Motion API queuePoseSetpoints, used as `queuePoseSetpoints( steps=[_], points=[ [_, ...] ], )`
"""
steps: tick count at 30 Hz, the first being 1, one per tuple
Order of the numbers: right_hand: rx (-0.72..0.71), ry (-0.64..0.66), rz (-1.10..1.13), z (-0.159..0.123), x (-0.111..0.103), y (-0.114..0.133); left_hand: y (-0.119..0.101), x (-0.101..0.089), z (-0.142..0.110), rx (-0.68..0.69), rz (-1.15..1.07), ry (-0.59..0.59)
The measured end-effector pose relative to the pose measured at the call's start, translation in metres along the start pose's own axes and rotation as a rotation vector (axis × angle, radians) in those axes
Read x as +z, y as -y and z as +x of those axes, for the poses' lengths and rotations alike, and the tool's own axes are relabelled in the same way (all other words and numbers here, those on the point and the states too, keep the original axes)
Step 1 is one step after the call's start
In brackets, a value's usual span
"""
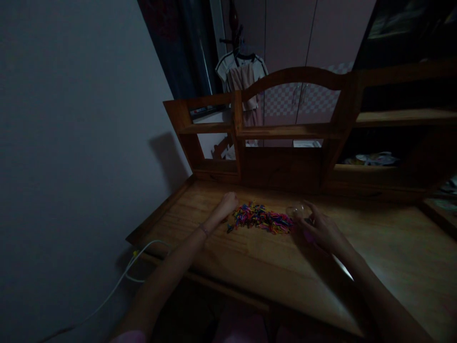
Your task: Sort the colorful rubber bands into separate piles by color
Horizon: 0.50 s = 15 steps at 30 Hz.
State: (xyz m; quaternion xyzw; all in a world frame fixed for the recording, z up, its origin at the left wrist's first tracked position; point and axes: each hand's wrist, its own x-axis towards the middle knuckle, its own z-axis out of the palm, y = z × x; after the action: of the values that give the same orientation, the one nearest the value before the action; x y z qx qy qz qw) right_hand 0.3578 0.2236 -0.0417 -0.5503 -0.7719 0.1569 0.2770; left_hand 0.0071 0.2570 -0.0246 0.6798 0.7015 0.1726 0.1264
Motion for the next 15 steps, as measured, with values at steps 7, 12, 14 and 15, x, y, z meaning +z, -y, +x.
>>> queuePoseSetpoints(
  steps=[7, 12, 14, 15],
  points=[
    [0.067, -0.109, -0.046, 0.003, 0.004, -0.007, -0.020, 0.013, -0.004, 0.058, -0.044, -0.001],
    [0.008, -0.296, 0.019, 0.010, -0.005, -0.005, -0.007, -0.001, -0.010, 0.049, -0.061, -0.147],
    [-0.016, -0.337, 0.021, 0.015, -0.011, -0.002, -0.002, -0.006, -0.011, 0.063, -0.082, -0.200],
    [-0.015, -0.339, 0.009, 0.018, -0.014, -0.001, -0.001, -0.007, -0.011, 0.074, -0.096, -0.224]
  ],
)
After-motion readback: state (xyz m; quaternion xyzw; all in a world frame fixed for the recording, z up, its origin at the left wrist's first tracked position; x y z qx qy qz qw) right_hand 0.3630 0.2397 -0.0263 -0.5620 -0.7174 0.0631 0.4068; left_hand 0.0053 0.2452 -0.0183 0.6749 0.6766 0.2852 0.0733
